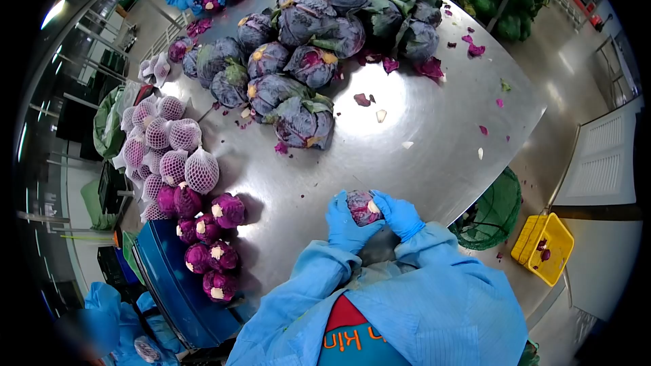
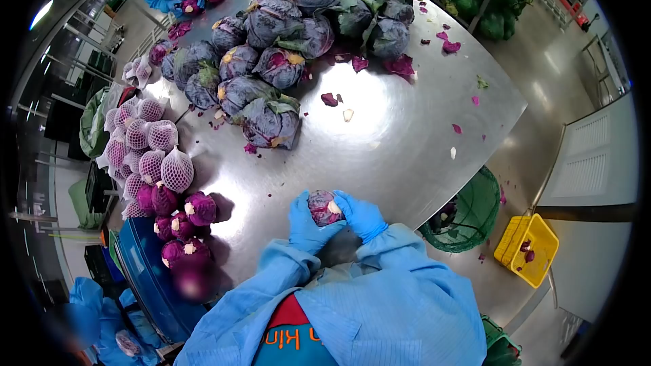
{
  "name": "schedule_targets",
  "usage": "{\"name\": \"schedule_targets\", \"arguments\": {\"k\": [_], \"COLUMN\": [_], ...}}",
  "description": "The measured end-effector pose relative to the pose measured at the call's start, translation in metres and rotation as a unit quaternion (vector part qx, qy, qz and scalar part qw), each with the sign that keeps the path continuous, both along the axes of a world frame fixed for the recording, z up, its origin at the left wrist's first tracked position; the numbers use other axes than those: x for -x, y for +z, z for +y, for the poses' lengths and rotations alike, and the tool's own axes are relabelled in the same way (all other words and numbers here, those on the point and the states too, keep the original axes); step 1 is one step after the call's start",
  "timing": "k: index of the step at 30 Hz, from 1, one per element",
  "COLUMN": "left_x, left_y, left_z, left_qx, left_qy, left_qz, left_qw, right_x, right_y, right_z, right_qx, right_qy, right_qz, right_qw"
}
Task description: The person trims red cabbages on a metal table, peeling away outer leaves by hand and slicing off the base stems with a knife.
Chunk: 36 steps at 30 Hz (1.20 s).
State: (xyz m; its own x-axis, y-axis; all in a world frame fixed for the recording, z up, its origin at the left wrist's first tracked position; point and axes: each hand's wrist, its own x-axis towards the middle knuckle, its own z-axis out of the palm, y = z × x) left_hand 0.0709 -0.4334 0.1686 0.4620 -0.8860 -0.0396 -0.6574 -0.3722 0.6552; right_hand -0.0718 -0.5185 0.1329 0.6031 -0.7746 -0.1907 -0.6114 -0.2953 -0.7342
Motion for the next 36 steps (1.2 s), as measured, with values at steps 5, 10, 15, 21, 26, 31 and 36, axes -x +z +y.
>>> {"name": "schedule_targets", "arguments": {"k": [5, 10, 15, 21, 26, 31, 36], "left_x": [0.000, 0.002, 0.004, -0.020, -0.052, -0.069, -0.074], "left_y": [0.000, 0.002, 0.006, -0.042, -0.050, -0.061, -0.026], "left_z": [0.003, -0.004, -0.002, 0.031, 0.048, 0.067, 0.023], "left_qx": [-0.012, -0.057, -0.054, 0.110, 0.169, 0.214, 0.226], "left_qy": [0.020, 0.053, 0.034, 0.052, -0.020, 0.133, 0.091], "left_qz": [0.023, 0.055, 0.022, 0.328, 0.450, 0.686, 0.511], "left_qw": [0.999, 0.995, 0.998, 0.937, 0.877, 0.683, 0.824], "right_x": [-0.002, -0.011, -0.007, -0.025, -0.030, 0.075, 0.153], "right_y": [0.020, 0.024, -0.019, 0.013, -0.048, -0.040, 0.044], "right_z": [-0.001, -0.009, -0.032, -0.025, -0.029, -0.065, -0.062], "right_qx": [-0.025, -0.049, 0.067, -0.079, -0.284, -0.173, 0.081], "right_qy": [0.027, 0.024, 0.074, -0.017, -0.246, -0.433, -0.365], "right_qz": [0.074, 0.120, 0.048, 0.024, -0.169, -0.273, 0.267], "right_qw": [0.997, 0.991, 0.994, 0.996, 0.911, 0.841, 0.888]}}
